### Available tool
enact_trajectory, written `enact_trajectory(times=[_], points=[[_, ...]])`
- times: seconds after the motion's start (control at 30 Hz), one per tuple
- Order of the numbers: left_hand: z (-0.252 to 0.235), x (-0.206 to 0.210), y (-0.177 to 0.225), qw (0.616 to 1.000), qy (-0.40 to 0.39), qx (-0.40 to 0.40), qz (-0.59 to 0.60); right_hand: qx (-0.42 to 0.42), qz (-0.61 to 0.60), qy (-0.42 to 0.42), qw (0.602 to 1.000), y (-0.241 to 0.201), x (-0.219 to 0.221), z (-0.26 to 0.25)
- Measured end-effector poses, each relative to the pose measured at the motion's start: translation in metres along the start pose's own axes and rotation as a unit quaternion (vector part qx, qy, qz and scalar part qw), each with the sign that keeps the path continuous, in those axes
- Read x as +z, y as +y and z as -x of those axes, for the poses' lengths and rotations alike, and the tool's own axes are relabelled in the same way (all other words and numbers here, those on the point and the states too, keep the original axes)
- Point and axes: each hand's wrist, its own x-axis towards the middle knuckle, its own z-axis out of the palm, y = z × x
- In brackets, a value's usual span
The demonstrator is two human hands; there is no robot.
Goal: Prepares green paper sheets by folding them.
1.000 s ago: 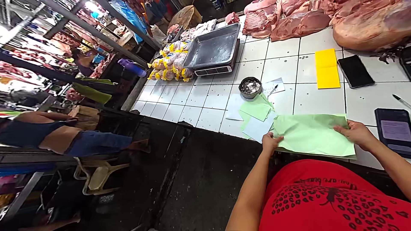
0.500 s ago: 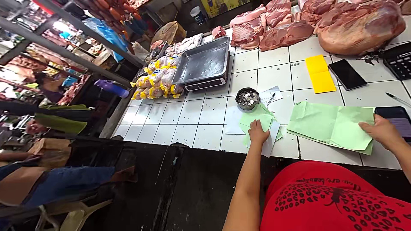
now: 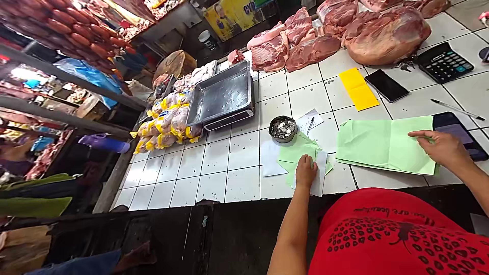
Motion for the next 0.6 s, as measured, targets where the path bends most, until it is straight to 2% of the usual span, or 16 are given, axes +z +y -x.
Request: enact_trajectory(times=[0.17,0.27,0.3,0.33,0.4,0.43,0.47,0.5,0.6], points=[[-0.001,-0.001,0.008,0.999,0.018,0.039,-0.013,-0.034,-0.002,-0.046,0.998,-0.006,0.004,0.005],[-0.002,-0.019,0.032,0.983,0.100,0.017,0.150,-0.075,0.002,-0.053,0.996,-0.017,0.008,0.007],[-0.002,-0.029,0.047,0.962,0.115,0.003,0.247,-0.096,-0.001,-0.058,0.994,-0.023,0.009,0.009],[-0.001,-0.042,0.065,0.926,0.113,-0.021,0.361,-0.112,-0.009,-0.071,0.991,-0.030,0.009,0.010],[0.003,-0.063,0.099,0.828,0.075,-0.049,0.554,-0.136,-0.037,-0.111,0.984,-0.046,0.011,0.015],[0.007,-0.067,0.113,0.791,0.061,-0.043,0.607,-0.142,-0.050,-0.140,0.979,-0.054,0.012,0.018],[0.010,-0.069,0.126,0.773,0.048,-0.030,0.632,-0.149,-0.063,-0.165,0.973,-0.064,0.014,0.021],[0.013,-0.069,0.138,0.772,0.041,-0.018,0.633,-0.160,-0.075,-0.181,0.968,-0.073,0.016,0.025],[0.025,-0.062,0.163,0.808,0.022,0.030,0.588,-0.177,-0.116,-0.182,0.960,-0.096,0.019,0.037]])
